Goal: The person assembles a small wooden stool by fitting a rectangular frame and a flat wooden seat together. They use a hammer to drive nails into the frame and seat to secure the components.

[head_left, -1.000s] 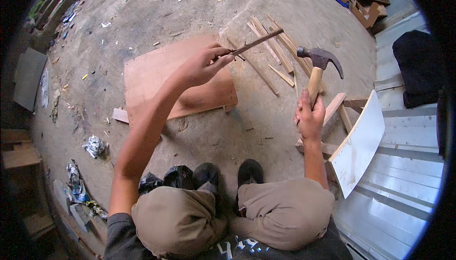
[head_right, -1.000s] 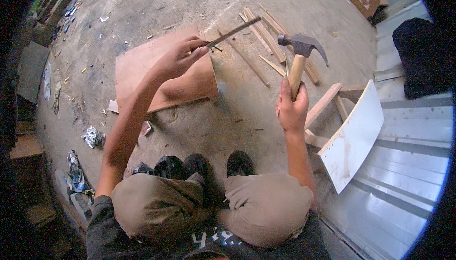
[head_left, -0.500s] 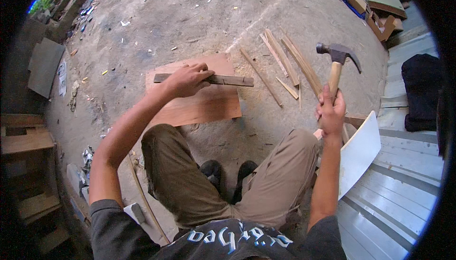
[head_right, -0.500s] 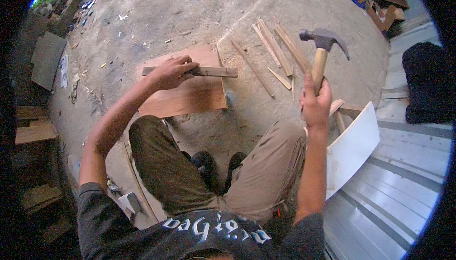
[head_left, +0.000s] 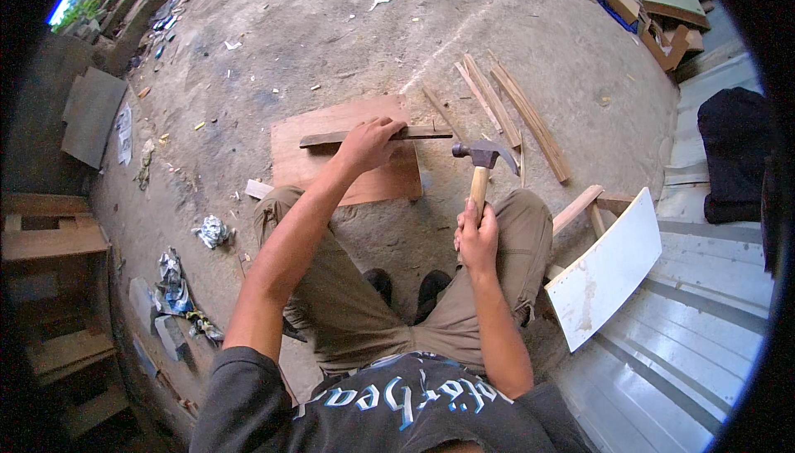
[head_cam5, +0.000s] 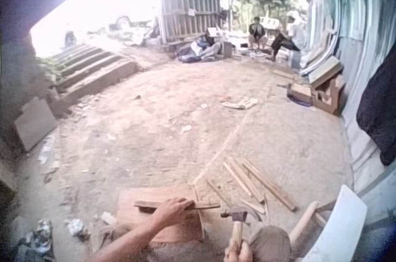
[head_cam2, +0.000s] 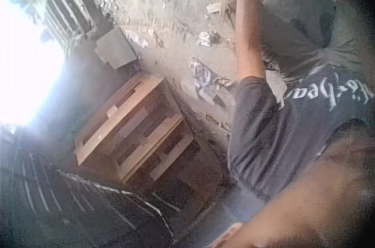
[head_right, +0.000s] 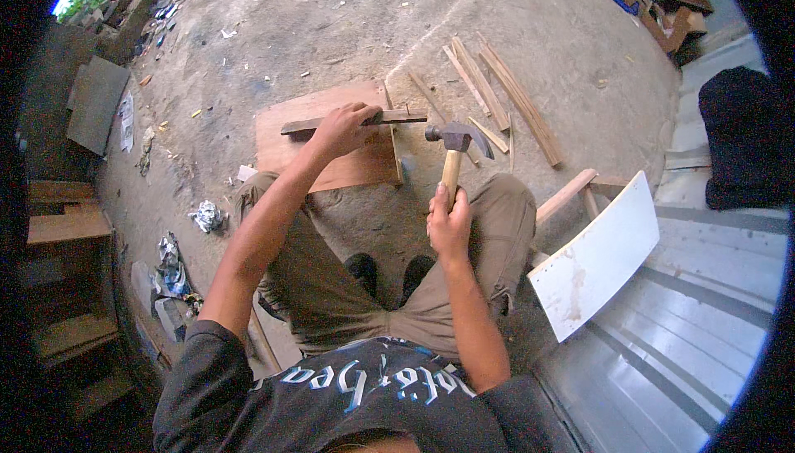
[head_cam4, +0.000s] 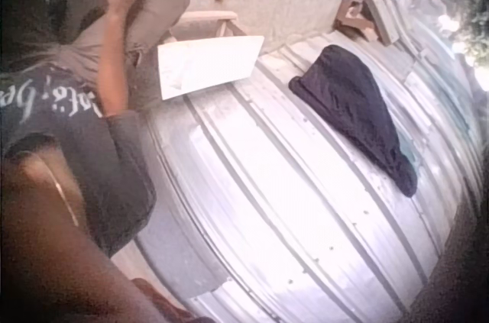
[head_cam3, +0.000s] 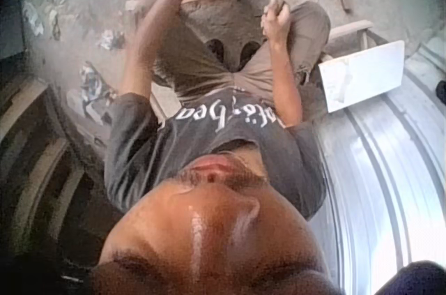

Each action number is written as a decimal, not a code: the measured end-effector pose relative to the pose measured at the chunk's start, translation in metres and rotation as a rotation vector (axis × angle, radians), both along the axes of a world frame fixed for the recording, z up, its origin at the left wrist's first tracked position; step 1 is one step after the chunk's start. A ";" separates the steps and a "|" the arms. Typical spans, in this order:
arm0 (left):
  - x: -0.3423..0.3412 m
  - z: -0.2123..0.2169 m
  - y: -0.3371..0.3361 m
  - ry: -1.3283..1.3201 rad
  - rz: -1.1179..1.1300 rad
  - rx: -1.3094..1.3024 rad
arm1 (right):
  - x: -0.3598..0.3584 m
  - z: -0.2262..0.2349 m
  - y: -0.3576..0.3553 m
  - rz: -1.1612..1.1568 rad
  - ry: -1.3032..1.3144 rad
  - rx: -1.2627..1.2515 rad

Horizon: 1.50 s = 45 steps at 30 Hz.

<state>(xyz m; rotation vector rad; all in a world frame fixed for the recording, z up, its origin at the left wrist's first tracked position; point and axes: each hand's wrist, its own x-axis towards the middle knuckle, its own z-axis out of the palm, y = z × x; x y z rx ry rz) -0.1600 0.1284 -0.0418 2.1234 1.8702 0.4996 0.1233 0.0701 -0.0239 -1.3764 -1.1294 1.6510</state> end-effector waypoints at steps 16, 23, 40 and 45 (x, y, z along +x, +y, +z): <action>-0.015 0.039 -0.010 -0.124 0.371 0.185 | -0.071 -0.060 0.066 -0.049 -0.320 0.353; -0.023 0.050 -0.005 -0.354 0.434 0.074 | -0.110 -0.109 0.128 0.146 -0.397 0.285; -0.008 0.032 0.020 -0.098 0.299 -0.090 | -0.076 -0.097 -0.031 -0.038 -0.283 0.094; 0.047 0.001 0.006 -0.048 0.249 0.035 | -0.056 -0.134 -0.044 -0.063 -0.353 -0.005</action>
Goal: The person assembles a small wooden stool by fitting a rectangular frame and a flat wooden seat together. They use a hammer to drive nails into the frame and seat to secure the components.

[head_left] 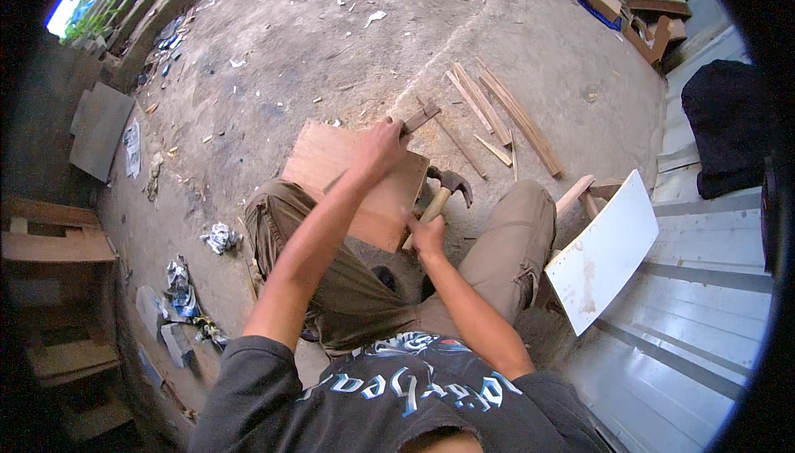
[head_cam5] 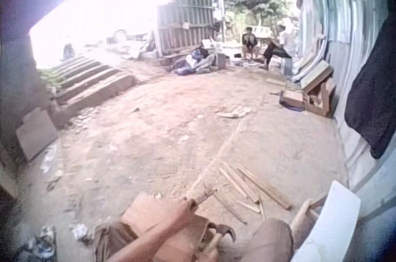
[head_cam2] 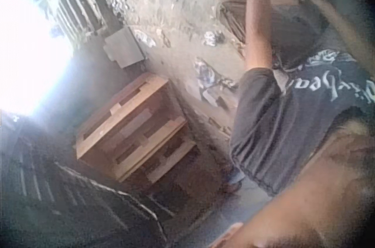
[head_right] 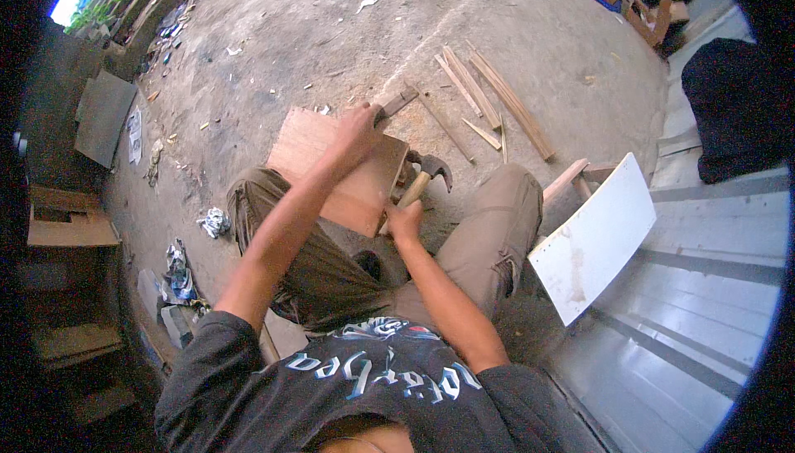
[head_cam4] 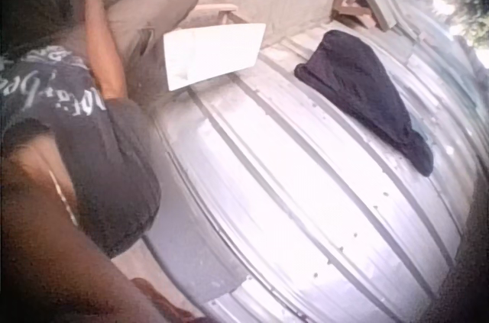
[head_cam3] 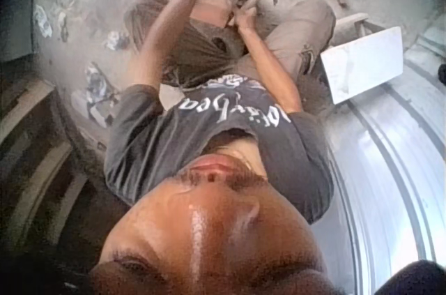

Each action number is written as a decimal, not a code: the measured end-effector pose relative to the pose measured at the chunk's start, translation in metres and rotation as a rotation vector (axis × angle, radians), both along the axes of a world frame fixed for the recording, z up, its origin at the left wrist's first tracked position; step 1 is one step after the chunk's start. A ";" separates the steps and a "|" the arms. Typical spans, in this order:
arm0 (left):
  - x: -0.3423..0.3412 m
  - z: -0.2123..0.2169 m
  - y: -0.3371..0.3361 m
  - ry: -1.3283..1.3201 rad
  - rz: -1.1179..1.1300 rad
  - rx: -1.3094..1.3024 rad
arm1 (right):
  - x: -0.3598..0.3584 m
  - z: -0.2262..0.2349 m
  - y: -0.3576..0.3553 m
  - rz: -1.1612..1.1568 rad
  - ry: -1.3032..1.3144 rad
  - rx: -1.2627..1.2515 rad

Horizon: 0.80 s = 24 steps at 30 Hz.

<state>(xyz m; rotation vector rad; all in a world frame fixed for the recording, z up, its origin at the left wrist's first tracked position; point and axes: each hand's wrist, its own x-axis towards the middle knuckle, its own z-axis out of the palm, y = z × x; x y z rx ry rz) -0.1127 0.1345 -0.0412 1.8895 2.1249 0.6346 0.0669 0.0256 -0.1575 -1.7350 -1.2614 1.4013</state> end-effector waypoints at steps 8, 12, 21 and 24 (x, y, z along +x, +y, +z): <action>0.021 -0.022 -0.020 0.087 0.100 0.096 | 0.010 0.057 0.016 -0.132 -0.027 0.147; 0.028 -0.023 -0.014 0.061 0.076 0.075 | 0.014 0.068 0.042 -0.209 0.408 0.262; -0.006 -0.009 -0.009 -0.414 0.149 -0.039 | 0.012 0.097 0.072 -0.178 0.240 0.185; 0.002 0.028 -0.014 -0.324 0.155 0.002 | 0.013 0.092 0.074 -0.216 0.233 0.219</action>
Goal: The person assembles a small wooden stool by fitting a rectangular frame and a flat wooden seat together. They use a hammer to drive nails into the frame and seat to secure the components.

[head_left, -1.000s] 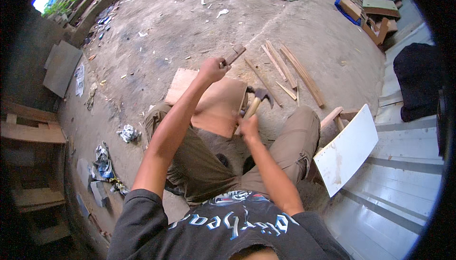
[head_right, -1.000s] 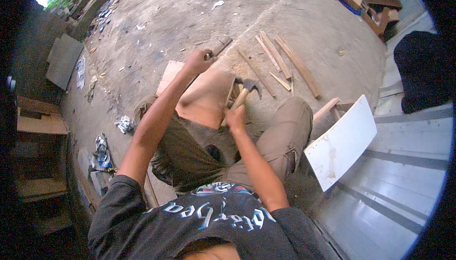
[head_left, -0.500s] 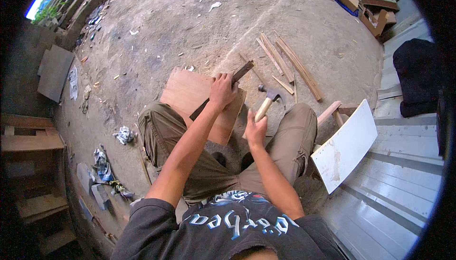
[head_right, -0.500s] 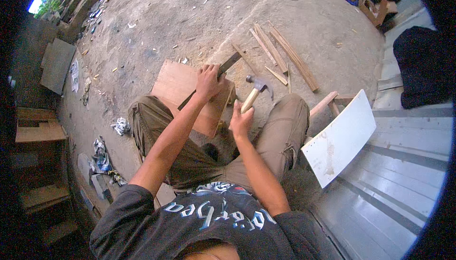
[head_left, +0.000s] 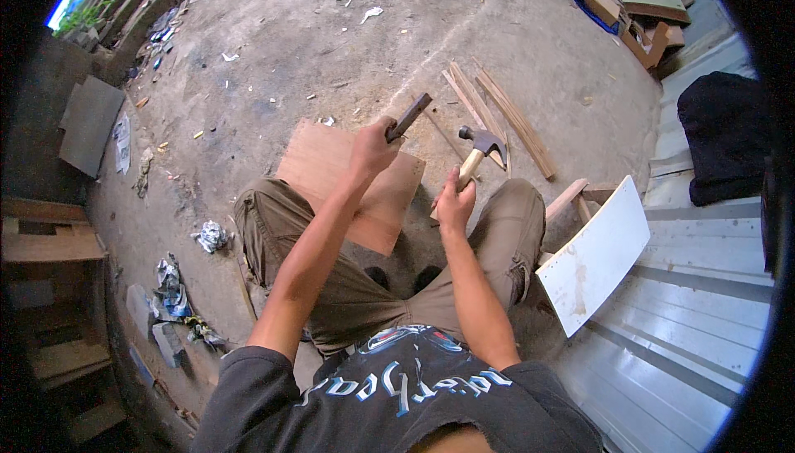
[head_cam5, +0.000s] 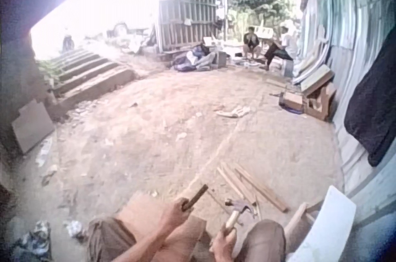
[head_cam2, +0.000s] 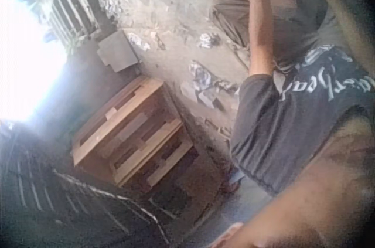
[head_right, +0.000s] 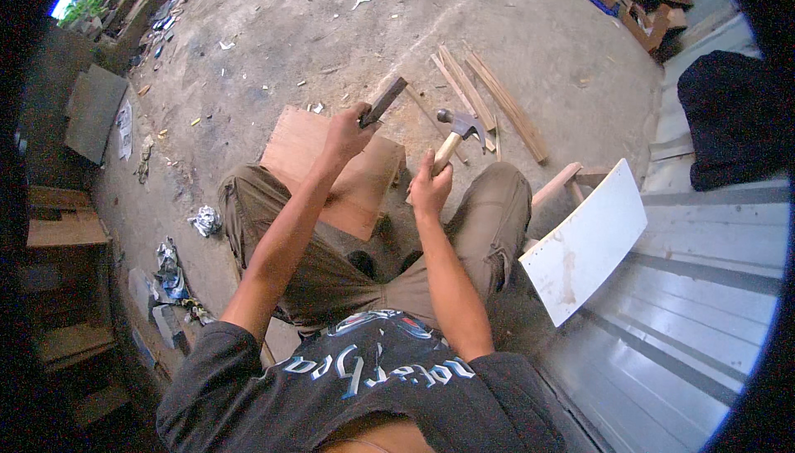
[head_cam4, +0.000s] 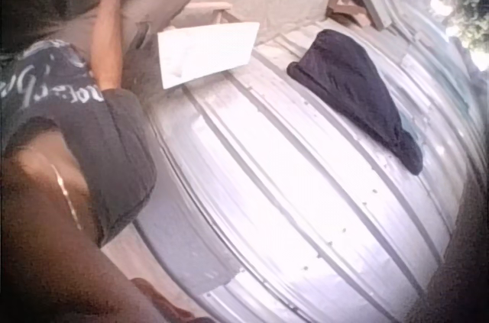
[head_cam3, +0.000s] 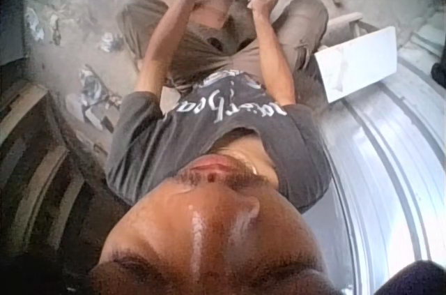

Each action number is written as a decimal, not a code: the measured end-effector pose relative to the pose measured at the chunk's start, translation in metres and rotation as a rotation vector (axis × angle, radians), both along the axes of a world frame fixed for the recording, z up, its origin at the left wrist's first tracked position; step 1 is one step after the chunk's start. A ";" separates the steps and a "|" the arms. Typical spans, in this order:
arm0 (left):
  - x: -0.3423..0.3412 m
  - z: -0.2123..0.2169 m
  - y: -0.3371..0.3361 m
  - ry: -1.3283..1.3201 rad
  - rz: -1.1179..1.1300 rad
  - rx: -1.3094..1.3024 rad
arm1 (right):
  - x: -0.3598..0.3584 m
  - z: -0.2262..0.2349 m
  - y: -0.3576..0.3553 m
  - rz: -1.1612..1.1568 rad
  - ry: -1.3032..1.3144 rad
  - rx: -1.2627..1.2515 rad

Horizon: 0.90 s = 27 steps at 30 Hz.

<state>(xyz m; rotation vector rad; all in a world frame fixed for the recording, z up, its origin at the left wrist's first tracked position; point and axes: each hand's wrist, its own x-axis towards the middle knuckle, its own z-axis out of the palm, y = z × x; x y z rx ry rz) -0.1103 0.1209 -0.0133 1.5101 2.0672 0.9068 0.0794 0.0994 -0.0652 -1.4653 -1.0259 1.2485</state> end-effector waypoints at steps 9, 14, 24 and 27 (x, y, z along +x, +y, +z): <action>0.025 0.016 -0.006 0.386 -0.095 0.418 | 0.004 -0.024 0.012 -0.035 -0.137 0.017; 0.026 0.005 -0.015 0.513 -0.155 0.411 | 0.001 0.016 0.002 0.012 -0.012 -0.064; 0.016 0.023 -0.027 0.479 -0.219 0.265 | -0.002 0.016 0.012 -0.059 0.080 -0.044; 0.012 0.021 -0.029 0.448 -0.200 0.278 | -0.004 0.016 0.012 -0.039 0.118 -0.035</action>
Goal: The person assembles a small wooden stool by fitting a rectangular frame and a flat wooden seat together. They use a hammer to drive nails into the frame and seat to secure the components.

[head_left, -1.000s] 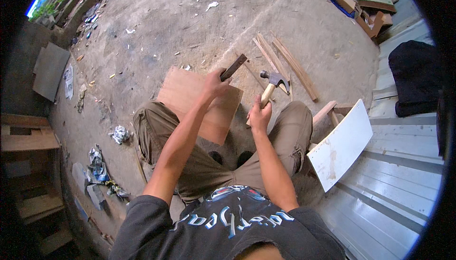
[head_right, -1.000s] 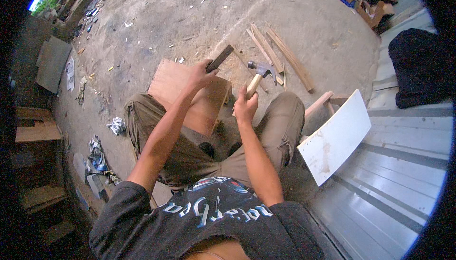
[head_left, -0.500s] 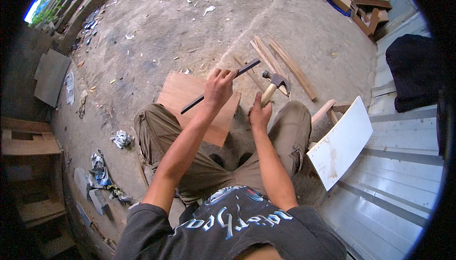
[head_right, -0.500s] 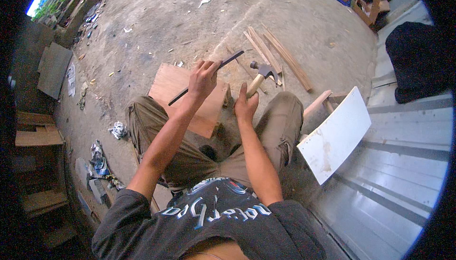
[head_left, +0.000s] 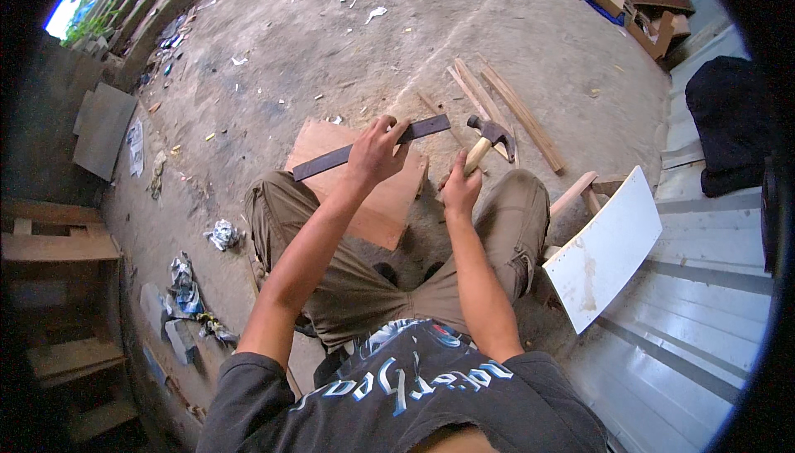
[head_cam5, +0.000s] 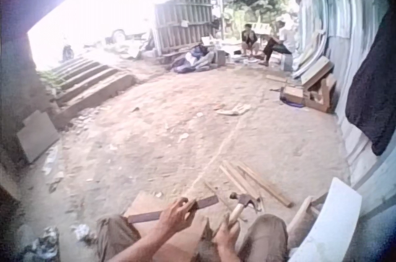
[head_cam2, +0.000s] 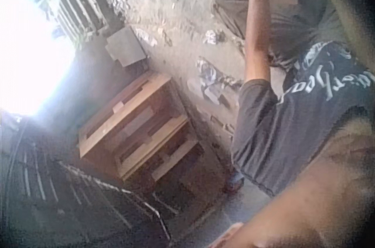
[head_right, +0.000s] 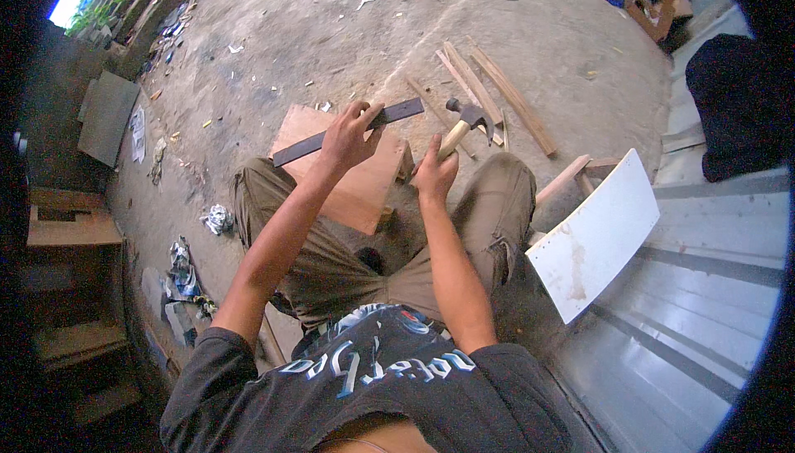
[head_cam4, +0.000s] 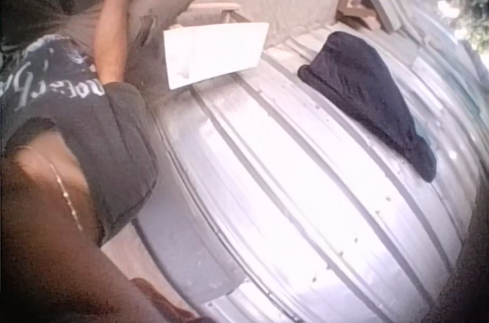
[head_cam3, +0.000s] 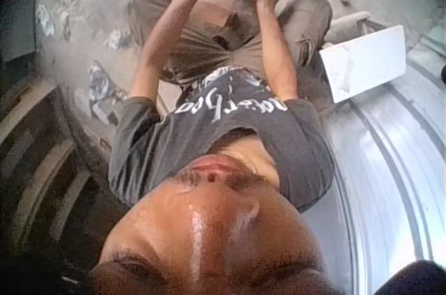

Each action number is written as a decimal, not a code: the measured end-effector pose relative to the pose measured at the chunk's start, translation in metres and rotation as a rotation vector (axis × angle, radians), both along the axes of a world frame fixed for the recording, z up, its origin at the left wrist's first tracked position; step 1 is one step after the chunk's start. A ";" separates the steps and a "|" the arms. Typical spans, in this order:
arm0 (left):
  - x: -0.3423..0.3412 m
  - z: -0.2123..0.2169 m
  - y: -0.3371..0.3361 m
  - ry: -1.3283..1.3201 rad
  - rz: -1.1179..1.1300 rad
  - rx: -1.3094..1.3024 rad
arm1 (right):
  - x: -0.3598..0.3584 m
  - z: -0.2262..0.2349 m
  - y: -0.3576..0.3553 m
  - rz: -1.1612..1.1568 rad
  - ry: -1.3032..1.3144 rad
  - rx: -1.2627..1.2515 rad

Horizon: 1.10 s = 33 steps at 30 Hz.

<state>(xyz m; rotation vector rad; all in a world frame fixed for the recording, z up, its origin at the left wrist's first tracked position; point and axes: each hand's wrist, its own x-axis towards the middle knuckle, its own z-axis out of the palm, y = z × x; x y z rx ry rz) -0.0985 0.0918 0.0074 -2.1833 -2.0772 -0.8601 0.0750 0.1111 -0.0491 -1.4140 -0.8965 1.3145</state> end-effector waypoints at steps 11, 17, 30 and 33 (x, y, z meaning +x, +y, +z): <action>0.000 -0.010 0.001 -0.115 0.101 -0.072 | 0.004 -0.010 0.003 0.008 0.074 -0.039; -0.011 -0.035 0.000 0.054 0.099 -0.166 | 0.004 -0.015 0.001 0.026 0.097 -0.074; -0.009 -0.057 -0.014 0.014 0.132 -0.216 | -0.006 -0.023 -0.012 0.204 -0.142 -0.026; -0.006 -0.055 -0.011 -0.002 0.111 -0.200 | -0.005 -0.043 -0.008 0.220 -0.250 0.070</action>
